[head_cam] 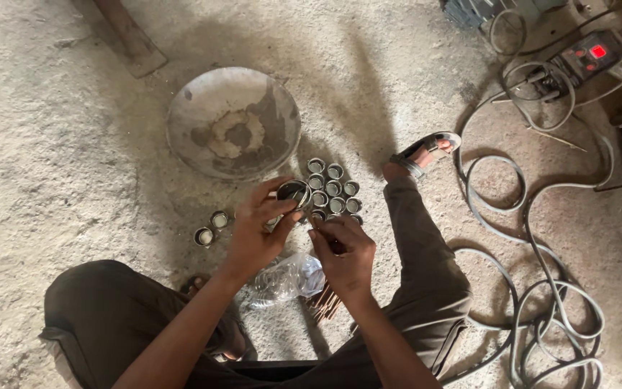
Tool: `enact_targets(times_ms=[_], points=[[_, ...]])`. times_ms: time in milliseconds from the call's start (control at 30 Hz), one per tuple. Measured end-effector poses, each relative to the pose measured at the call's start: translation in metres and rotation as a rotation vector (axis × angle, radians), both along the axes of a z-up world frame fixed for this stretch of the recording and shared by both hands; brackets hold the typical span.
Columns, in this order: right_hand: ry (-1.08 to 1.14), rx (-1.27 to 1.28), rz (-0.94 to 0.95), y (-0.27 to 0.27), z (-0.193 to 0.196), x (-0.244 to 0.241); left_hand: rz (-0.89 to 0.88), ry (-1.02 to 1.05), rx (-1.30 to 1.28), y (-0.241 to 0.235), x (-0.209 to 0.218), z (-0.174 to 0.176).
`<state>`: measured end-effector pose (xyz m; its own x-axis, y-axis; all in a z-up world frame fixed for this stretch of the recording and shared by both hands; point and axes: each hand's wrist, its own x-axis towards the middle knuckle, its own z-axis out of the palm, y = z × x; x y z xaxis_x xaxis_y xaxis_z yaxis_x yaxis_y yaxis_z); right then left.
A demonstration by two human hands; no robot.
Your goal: The person takes metal rings from a plastic bag and inserts them into small metal caps arranged on the concrete floor. They then pick up the assembled components and place them into a large metal bowl.
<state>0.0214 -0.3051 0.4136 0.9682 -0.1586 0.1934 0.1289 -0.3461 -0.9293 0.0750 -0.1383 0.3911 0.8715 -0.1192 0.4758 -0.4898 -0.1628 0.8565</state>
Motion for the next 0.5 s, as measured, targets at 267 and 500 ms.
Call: enact_targets(times_ms=[267, 500], points=[[0.259, 0.256, -0.049, -0.012, -0.006, 0.005, 0.016, -0.152, 0.162, 0.005, -0.002, 0.007], [-0.34, -0.476, -0.013, 0.002, -0.012, -0.003, -0.036, -0.066, 0.257, 0.013, 0.003, 0.007]])
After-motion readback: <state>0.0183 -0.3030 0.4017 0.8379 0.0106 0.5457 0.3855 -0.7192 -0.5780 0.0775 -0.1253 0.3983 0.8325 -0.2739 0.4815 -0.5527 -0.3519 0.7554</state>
